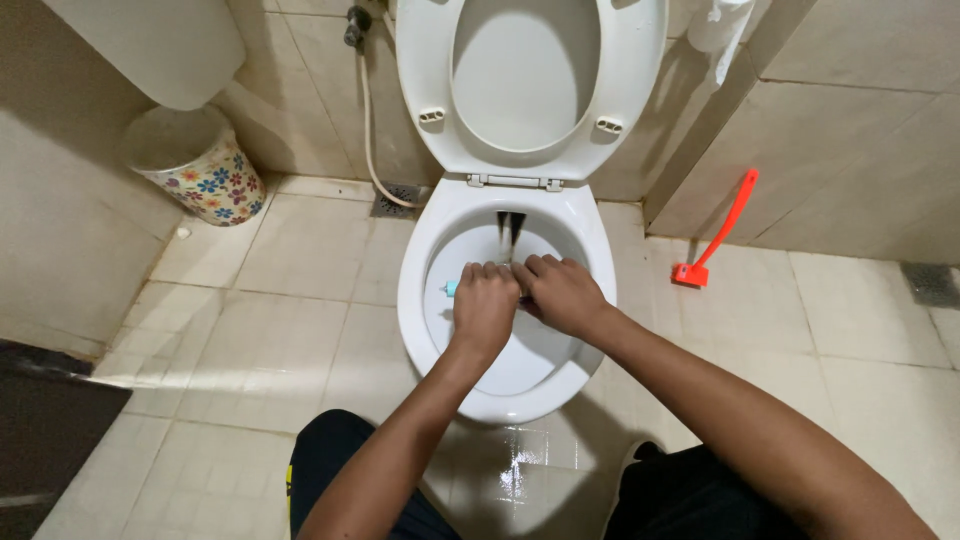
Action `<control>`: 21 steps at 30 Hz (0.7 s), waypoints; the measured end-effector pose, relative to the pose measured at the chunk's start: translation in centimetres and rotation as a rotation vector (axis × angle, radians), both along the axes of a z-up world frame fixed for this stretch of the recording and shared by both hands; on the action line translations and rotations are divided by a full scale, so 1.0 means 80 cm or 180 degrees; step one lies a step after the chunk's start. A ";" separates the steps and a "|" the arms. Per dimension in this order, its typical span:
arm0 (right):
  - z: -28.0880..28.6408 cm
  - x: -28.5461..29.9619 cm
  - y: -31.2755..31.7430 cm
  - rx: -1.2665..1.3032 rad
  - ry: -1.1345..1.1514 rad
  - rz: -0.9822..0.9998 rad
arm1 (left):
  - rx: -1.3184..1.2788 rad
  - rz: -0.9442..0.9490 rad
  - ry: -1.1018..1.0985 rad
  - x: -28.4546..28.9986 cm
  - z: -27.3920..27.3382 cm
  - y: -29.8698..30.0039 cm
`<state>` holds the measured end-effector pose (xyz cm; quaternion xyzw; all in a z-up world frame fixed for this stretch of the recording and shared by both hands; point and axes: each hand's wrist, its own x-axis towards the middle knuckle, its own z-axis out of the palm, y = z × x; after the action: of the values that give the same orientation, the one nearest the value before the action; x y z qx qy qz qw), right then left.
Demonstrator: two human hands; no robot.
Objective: The person pours a cleaning liquid from a bottle into the toilet bowl and then scrubs the inside of the bowl with a red toilet brush. The person places the bottle back on a shelf and continues scrubbing the toilet.
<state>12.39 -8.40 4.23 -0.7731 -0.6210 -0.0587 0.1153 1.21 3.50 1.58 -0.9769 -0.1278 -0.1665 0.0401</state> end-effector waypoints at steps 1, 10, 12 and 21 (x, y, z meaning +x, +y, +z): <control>-0.001 0.001 -0.001 0.0008 -0.0004 0.0000 | 0.0008 0.0000 -0.0004 0.004 0.005 -0.001; 0.026 0.014 -0.015 0.0405 0.1262 -0.0856 | 0.0766 -0.0427 -0.0760 0.010 0.043 -0.007; 0.019 0.029 -0.018 0.0565 0.1297 -0.1071 | -0.0224 -0.0775 -0.1307 0.004 0.057 -0.010; 0.029 0.043 -0.024 0.1292 0.1836 -0.0989 | -0.1419 -0.0261 -0.1776 0.046 0.052 -0.018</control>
<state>15.84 -10.35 6.52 -0.8042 -0.4143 0.0227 0.4256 4.87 2.08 5.77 -0.8829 -0.1278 -0.3964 -0.2171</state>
